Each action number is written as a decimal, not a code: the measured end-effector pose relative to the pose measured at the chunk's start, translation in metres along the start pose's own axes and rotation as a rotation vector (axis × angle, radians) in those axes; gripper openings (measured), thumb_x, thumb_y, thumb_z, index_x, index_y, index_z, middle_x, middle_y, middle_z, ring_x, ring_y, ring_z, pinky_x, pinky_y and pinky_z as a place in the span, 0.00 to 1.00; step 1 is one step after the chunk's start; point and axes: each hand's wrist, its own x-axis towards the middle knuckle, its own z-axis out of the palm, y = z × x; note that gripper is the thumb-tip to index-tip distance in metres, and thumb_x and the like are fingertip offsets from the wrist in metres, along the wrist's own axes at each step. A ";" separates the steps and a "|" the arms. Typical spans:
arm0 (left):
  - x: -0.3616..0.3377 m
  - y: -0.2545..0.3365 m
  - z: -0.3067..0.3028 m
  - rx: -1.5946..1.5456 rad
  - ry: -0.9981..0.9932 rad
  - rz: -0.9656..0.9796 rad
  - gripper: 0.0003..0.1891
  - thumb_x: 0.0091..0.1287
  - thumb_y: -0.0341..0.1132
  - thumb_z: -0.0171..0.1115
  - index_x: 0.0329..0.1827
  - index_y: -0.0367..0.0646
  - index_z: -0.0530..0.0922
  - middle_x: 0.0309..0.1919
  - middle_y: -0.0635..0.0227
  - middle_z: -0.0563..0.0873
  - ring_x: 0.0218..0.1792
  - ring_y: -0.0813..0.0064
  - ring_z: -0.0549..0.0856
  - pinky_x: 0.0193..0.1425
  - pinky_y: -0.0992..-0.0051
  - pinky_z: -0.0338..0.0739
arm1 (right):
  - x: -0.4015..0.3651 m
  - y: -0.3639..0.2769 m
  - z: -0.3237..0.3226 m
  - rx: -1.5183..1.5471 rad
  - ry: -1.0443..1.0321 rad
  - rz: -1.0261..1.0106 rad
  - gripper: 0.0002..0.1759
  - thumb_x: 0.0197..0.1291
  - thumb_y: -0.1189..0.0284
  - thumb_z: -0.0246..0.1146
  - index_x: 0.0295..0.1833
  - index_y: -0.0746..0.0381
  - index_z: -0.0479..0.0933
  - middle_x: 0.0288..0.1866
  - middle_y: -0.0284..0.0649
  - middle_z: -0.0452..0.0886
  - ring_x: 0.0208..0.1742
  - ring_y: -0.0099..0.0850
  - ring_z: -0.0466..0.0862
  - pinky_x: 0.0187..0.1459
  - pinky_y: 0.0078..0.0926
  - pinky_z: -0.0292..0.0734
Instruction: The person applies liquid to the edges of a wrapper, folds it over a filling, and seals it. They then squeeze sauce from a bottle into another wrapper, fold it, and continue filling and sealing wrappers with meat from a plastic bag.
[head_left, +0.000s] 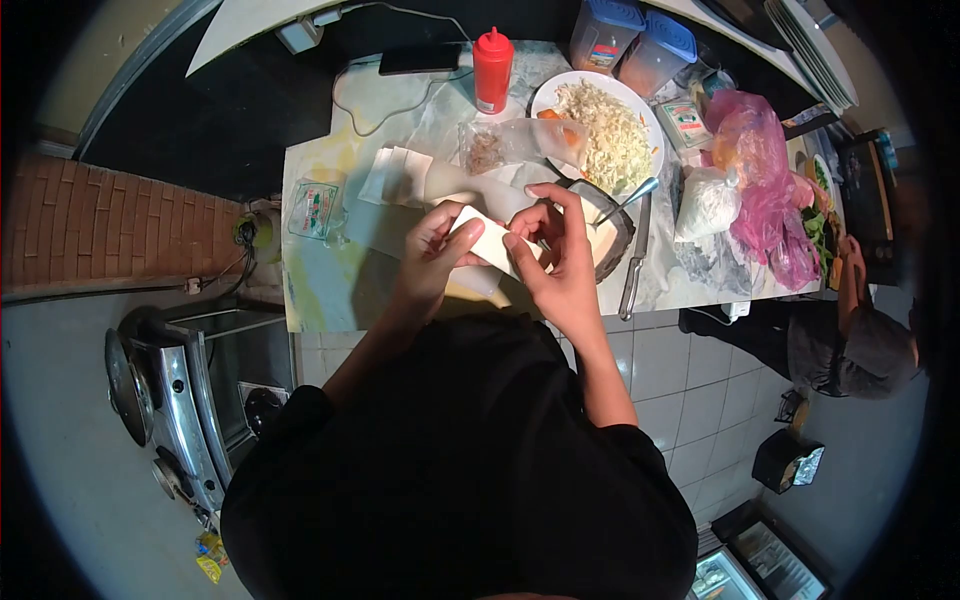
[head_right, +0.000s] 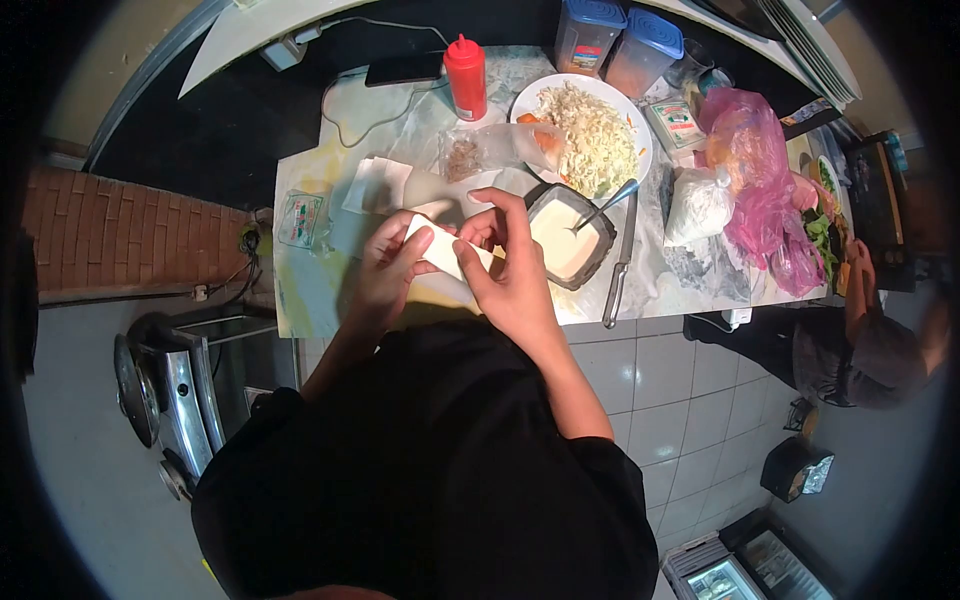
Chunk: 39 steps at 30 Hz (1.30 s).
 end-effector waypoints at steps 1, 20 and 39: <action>0.000 -0.001 0.000 -0.023 0.000 0.003 0.10 0.77 0.31 0.58 0.55 0.36 0.77 0.47 0.64 0.86 0.48 0.78 0.86 0.50 0.73 0.86 | 0.000 0.000 0.000 0.002 -0.002 0.001 0.26 0.63 0.85 0.63 0.65 0.62 0.65 0.36 0.35 0.78 0.38 0.23 0.77 0.46 0.23 0.72; 0.001 -0.004 -0.004 -0.166 -0.001 -0.078 0.11 0.73 0.29 0.62 0.55 0.37 0.79 0.48 0.65 0.87 0.49 0.78 0.87 0.54 0.75 0.83 | -0.005 0.001 -0.008 0.064 0.069 0.052 0.27 0.64 0.85 0.63 0.66 0.62 0.64 0.39 0.35 0.77 0.40 0.21 0.75 0.48 0.21 0.71; -0.003 -0.005 -0.002 -0.133 0.034 -0.043 0.09 0.75 0.30 0.60 0.53 0.37 0.79 0.48 0.63 0.86 0.48 0.77 0.86 0.53 0.75 0.83 | -0.001 -0.001 -0.016 0.015 0.095 -0.018 0.26 0.65 0.84 0.64 0.66 0.63 0.65 0.37 0.35 0.76 0.39 0.20 0.74 0.46 0.19 0.71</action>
